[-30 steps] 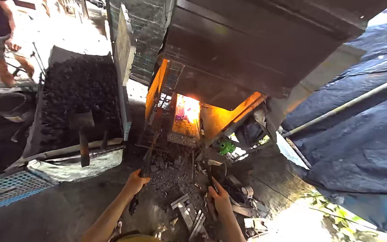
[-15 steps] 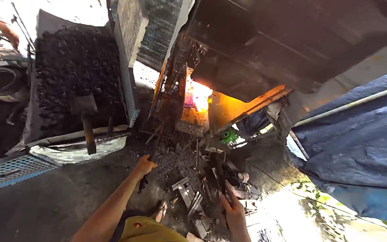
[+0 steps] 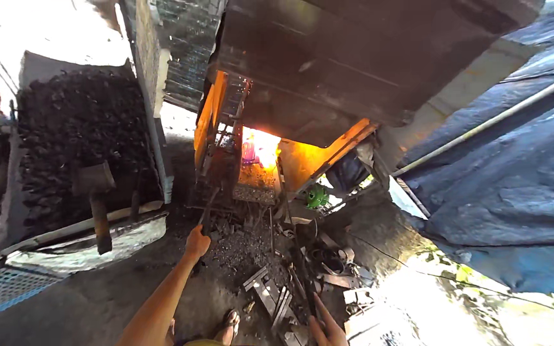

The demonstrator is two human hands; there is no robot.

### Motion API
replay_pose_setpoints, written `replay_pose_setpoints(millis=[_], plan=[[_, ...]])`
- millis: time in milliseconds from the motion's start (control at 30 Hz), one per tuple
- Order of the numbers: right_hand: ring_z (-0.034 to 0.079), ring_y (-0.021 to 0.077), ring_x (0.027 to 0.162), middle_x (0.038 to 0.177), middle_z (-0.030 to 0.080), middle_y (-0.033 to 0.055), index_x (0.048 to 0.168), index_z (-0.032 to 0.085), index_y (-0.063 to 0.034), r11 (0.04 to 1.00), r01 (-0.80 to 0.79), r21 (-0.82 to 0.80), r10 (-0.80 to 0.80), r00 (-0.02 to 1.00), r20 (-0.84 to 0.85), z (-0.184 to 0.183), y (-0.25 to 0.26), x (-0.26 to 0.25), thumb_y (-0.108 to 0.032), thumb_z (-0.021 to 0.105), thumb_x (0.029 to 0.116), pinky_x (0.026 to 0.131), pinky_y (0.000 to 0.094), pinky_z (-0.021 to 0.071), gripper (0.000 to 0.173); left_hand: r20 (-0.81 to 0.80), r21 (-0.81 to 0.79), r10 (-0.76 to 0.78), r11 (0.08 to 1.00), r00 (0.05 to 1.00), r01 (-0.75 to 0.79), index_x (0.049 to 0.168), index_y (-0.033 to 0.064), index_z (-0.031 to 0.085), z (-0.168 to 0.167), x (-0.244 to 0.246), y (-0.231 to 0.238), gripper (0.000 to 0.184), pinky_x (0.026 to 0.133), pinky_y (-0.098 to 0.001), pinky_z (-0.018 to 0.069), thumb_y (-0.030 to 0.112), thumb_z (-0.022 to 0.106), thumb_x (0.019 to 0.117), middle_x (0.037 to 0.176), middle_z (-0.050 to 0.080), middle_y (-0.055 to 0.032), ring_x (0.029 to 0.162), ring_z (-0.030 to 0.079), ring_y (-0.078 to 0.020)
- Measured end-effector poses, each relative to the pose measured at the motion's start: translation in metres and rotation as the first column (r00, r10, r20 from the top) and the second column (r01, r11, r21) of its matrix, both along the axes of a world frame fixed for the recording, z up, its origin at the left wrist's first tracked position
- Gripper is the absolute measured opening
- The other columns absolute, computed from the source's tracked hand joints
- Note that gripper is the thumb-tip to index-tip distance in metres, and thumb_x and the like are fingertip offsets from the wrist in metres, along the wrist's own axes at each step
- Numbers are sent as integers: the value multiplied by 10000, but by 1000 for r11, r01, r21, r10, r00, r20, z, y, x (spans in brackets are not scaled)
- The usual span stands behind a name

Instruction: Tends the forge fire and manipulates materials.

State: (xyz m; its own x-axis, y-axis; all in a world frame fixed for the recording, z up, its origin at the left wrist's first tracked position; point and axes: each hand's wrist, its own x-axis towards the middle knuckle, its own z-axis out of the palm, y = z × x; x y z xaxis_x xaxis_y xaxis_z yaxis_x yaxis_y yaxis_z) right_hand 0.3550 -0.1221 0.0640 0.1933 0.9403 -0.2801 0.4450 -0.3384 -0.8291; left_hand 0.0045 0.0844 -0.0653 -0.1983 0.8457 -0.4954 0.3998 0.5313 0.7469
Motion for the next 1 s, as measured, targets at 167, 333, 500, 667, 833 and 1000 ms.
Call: replay_pose_setpoints(millis=[167, 333, 500, 667, 833, 1000], plan=[[568, 156, 552, 760, 640, 104, 1587, 360, -32, 1000, 23, -10, -23, 999, -26, -6, 12, 21, -149, 523, 1034, 537, 378, 525, 589, -78, 38, -59, 997, 995, 62, 1326, 22, 582, 60, 2, -38, 458, 914, -574, 535, 41, 652, 873, 1178, 658, -232, 1081, 661, -368], [568, 181, 545, 742, 645, 119, 1585, 389, -64, 999, -30, 20, 30, 1000, 2, -6, 56, 41, -142, 529, 1038, 547, 402, 530, 571, -62, 63, -165, 984, 984, 168, 1288, 35, 590, 118, 7, -49, 404, 774, -498, 557, 65, 655, 890, 1045, 651, -164, 875, 655, -284], [674, 276, 734, 991, 724, 203, 1568, 448, -117, 988, -97, 119, 76, 982, 173, 8, 130, 58, -152, 561, 1034, 746, 514, 570, 547, 259, 50, -132, 991, 957, 123, 1230, 7, 570, 150, 49, -23, 361, 498, -328, 546, -6, 680, 886, 774, 632, -101, 533, 601, -177], [705, 365, 1053, 1234, 699, 223, 1590, 409, -131, 970, -233, 72, 188, 904, 385, 24, 203, 66, -172, 526, 1063, 976, 558, 530, 542, 260, 11, -98, 995, 961, 98, 1244, -3, 560, 131, 94, 32, 382, 493, -324, 541, -5, 674, 879, 703, 617, -93, 508, 599, -174], [685, 335, 1121, 1316, 670, 181, 1593, 406, -160, 971, -240, 1, 223, 906, 360, 34, 264, 57, -208, 507, 1076, 1010, 532, 521, 529, 207, 42, -64, 998, 976, 57, 1211, -2, 561, 118, 114, 83, 341, 506, -332, 543, -14, 655, 884, 752, 608, -102, 525, 591, -176], [643, 343, 1226, 1375, 636, 189, 1597, 395, -150, 967, -254, -29, 246, 895, 372, 43, 311, 39, -220, 489, 1076, 1061, 532, 493, 533, 183, 19, -66, 998, 981, 64, 1218, -10, 555, 125, 112, 144, 340, 502, -335, 542, 18, 658, 896, 742, 616, -100, 524, 595, -175]])
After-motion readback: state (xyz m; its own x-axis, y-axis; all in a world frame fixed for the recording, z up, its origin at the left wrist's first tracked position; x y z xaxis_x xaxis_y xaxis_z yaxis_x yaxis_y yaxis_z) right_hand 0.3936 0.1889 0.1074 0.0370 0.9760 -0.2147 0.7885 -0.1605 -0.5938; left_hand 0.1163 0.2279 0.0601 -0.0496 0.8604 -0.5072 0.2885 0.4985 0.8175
